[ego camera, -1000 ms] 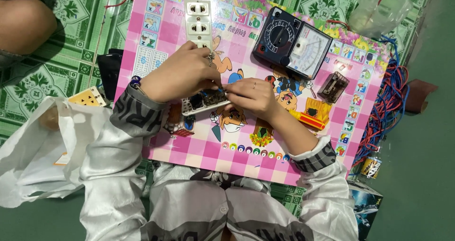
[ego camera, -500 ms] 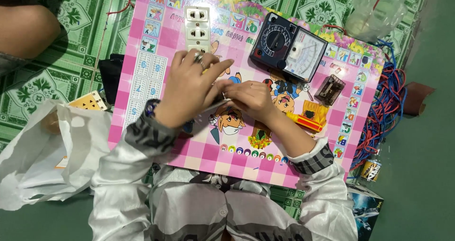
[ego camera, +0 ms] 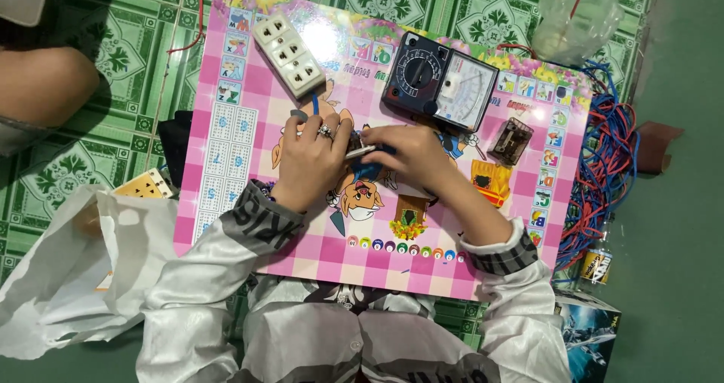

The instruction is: The person uses a yellow and red screwdriver to tighten screws on a white electrical power strip. They hold the power strip with their left hand while manipulating the screwdriver with their right hand, working on a pink checkered mat.

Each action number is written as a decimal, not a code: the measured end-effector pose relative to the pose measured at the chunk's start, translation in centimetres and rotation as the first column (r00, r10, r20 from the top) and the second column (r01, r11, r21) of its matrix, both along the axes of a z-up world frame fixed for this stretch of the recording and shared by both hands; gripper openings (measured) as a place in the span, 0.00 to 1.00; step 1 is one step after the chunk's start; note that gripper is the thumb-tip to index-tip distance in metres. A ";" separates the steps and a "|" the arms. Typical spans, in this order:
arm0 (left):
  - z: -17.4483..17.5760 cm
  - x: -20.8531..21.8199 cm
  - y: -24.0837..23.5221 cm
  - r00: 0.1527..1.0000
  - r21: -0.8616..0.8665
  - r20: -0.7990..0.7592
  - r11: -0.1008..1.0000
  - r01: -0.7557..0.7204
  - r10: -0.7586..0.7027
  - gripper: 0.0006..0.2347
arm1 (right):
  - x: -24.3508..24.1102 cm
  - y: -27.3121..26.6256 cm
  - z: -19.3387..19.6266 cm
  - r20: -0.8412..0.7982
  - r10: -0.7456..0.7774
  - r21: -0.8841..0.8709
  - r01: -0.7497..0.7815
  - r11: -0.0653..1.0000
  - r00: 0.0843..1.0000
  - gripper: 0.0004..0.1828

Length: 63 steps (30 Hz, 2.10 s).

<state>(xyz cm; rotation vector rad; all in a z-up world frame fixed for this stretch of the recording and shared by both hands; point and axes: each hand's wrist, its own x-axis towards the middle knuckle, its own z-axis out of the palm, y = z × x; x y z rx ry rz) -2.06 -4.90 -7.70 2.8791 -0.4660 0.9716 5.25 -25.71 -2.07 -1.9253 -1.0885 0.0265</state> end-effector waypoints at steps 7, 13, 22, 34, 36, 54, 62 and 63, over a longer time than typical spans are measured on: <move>0.7 1.2 -0.1 0.990 0.003 0.006 0.990 0.138 -0.138 0.11 | 6.6 -5.7 0.4 0.085 -0.292 -0.185 0.303 0.935 0.953 0.06; 1.3 2.0 0.3 0.978 -0.015 0.051 0.979 0.204 -0.203 0.19 | 9.0 -4.6 0.1 0.207 -0.314 -0.313 0.366 0.876 0.927 0.12; 1.5 1.1 0.1 0.976 -0.093 0.010 0.971 0.218 -0.218 0.18 | 9.7 -4.5 -0.7 0.169 -0.306 -0.351 0.347 0.870 0.937 0.07; 2.4 0.5 0.0 0.970 -0.234 -0.032 0.945 0.228 -0.242 0.18 | 7.1 -3.8 1.6 0.198 -0.293 -0.183 0.329 0.927 0.936 0.03; 3.2 0.0 0.0 0.964 -0.267 -0.078 0.937 0.226 -0.254 0.20 | 4.3 -2.8 3.9 0.020 -0.233 -0.084 0.234 0.969 0.972 0.03; 3.5 0.5 1.4 0.937 -0.331 -0.046 0.890 0.313 -0.347 0.20 | -1.1 1.1 3.3 0.307 -0.034 -0.266 0.120 0.956 0.951 0.01; 2.8 0.5 1.2 0.948 -0.322 -0.061 0.905 0.278 -0.313 0.21 | -1.3 1.4 3.1 0.194 -0.062 -0.263 0.113 0.958 0.979 0.04; 2.8 0.6 1.3 0.949 -0.316 -0.057 0.907 0.278 -0.311 0.21 | -1.3 1.6 3.0 0.199 -0.062 -0.259 0.113 0.959 0.978 0.04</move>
